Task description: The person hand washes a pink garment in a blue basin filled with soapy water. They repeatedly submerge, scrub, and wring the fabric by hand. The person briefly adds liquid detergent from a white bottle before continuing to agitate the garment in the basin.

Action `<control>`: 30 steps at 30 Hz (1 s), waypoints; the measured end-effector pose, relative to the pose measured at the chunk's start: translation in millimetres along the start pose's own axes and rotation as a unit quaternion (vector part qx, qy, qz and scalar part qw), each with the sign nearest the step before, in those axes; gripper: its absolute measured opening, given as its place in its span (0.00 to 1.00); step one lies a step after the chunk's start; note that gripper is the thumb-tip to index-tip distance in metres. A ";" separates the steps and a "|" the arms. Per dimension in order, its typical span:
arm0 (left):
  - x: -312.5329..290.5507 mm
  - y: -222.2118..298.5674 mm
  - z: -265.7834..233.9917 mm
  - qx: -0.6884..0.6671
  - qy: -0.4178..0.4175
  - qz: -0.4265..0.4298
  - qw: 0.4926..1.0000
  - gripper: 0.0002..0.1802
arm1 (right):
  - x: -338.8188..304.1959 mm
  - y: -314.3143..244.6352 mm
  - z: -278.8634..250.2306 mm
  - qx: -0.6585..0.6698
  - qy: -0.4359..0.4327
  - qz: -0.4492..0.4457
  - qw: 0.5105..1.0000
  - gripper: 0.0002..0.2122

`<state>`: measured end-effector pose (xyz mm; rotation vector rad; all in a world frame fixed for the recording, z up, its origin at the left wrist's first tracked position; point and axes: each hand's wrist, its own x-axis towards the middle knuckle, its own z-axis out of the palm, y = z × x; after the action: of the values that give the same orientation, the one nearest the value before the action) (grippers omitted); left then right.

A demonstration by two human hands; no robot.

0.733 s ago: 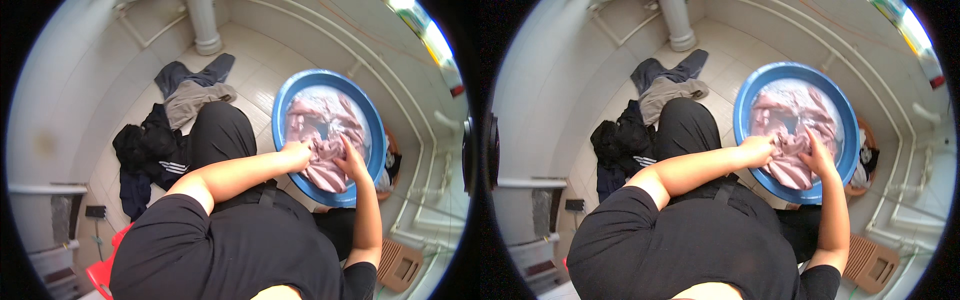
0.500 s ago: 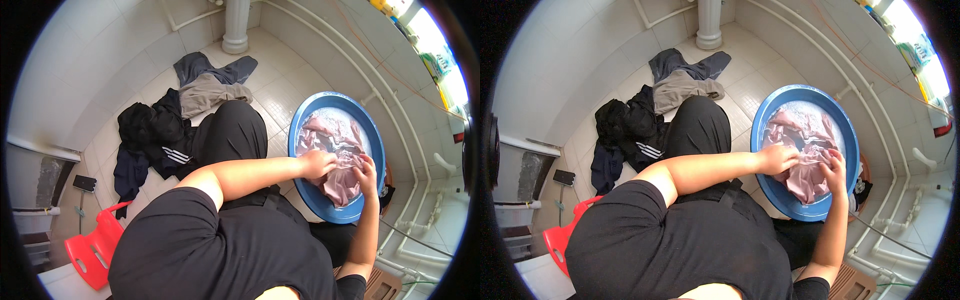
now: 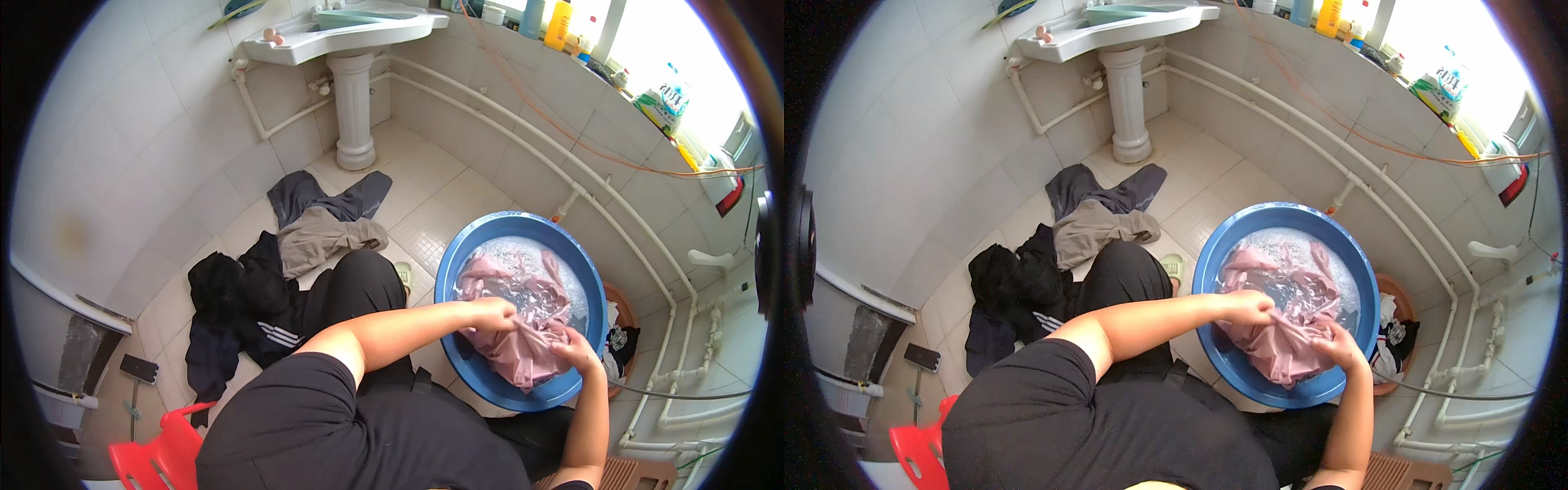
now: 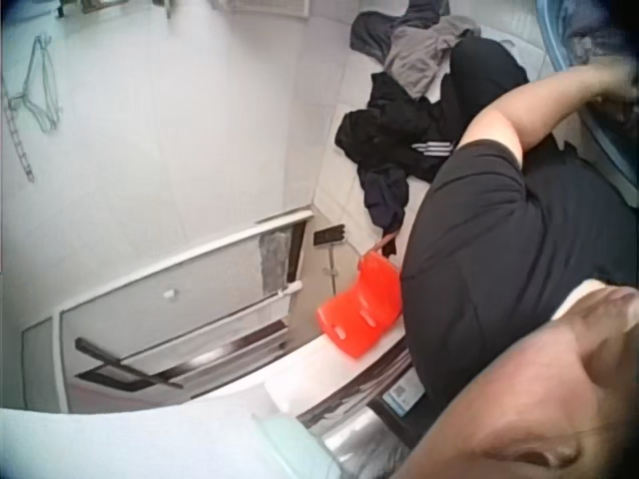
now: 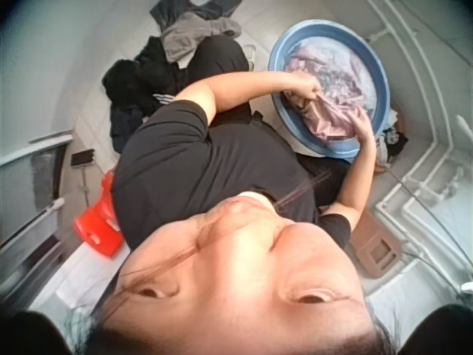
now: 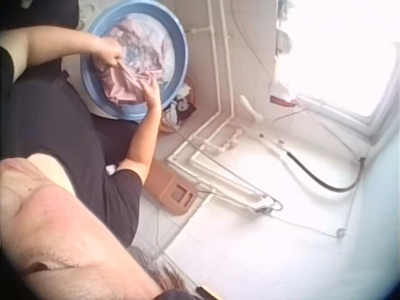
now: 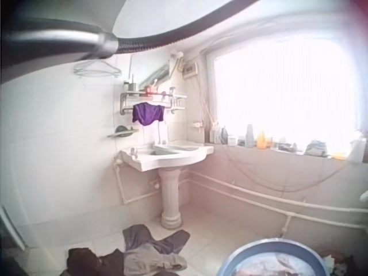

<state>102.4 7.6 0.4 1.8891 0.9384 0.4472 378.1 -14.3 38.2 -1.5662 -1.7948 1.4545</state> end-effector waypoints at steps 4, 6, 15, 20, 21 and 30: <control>41.4 -25.1 10.5 -0.514 0.088 -0.027 0.853 0.15 | 19.5 -5.5 -20.7 0.019 -0.065 0.049 0.996 0.21; 60.3 -32.1 14.4 -0.693 0.163 -0.096 0.696 0.14 | 46.0 -1.9 -22.2 0.160 -0.041 -0.014 0.986 0.18; 126.5 -48.1 65.0 -0.038 0.367 -0.274 0.888 0.35 | 206.7 111.5 39.7 -0.209 0.151 0.202 0.945 0.22; 123.0 -66.8 50.9 0.135 0.197 -0.274 0.932 0.21 | 174.1 62.9 31.7 -0.294 0.096 0.182 0.933 0.25; 127.3 -81.5 51.1 0.147 0.194 -0.260 0.934 0.17 | 175.0 69.3 26.0 -0.292 0.149 0.215 0.920 0.26; 158.8 -105.0 68.2 -0.475 0.263 -0.120 0.831 0.23 | 167.0 126.7 33.9 -0.262 0.301 -0.015 0.917 0.14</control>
<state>203.9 116.0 -137.0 0.7246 1.0071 1.0782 362.5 99.6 -140.3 -1.9343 -1.8628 0.3760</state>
